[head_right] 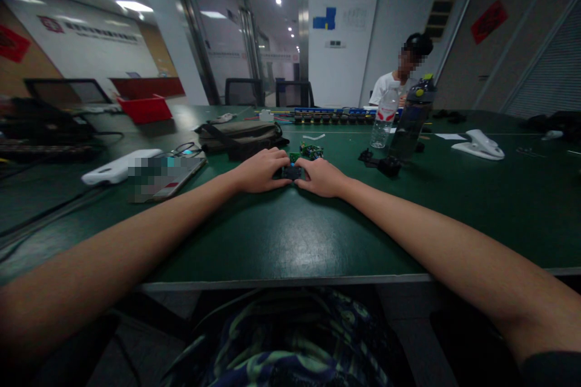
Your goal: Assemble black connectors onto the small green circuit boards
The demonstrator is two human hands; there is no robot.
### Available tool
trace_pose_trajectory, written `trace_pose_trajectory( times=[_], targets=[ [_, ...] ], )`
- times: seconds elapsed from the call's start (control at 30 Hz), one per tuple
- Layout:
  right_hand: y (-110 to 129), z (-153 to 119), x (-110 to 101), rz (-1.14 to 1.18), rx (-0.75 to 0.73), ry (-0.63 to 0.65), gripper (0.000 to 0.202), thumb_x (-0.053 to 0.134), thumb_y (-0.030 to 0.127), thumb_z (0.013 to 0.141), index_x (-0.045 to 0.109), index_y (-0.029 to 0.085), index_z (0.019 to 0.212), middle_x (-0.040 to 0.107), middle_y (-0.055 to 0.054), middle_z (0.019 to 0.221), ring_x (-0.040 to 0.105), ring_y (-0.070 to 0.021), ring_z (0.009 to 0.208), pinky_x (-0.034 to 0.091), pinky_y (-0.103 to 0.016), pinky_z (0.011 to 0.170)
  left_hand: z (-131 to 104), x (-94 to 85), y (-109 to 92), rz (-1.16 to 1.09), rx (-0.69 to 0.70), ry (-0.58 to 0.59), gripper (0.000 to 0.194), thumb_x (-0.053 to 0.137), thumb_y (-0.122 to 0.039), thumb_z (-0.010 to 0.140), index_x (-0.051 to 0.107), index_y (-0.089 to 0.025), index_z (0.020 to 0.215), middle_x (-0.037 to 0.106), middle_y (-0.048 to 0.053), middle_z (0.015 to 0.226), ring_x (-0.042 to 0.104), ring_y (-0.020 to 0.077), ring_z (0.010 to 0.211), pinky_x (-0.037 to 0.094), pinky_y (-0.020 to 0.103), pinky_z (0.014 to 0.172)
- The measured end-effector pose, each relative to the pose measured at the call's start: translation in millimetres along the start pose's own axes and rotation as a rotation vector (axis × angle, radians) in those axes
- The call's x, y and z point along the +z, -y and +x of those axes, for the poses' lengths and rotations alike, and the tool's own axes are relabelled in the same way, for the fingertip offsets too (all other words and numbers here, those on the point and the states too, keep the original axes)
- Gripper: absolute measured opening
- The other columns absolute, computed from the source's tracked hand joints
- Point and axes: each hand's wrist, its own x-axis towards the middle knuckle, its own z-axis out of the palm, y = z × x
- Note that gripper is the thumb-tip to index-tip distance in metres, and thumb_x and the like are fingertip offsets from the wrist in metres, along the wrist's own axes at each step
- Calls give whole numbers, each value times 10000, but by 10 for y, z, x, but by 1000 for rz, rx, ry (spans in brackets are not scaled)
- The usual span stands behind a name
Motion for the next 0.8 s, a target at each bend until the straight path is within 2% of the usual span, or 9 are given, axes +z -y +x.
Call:
trace_pose_trajectory(
  times=[0.8],
  targets=[
    [-3, 1, -10, 7, -1, 13, 284, 642, 271, 860, 618, 162, 1121, 655, -7, 747, 565, -142, 650, 352, -239, 640, -4, -20, -11, -15, 1, 2, 344, 551, -444, 900, 617, -154, 1071, 643, 127, 1103, 580, 266, 1018, 433, 374, 839]
  ],
)
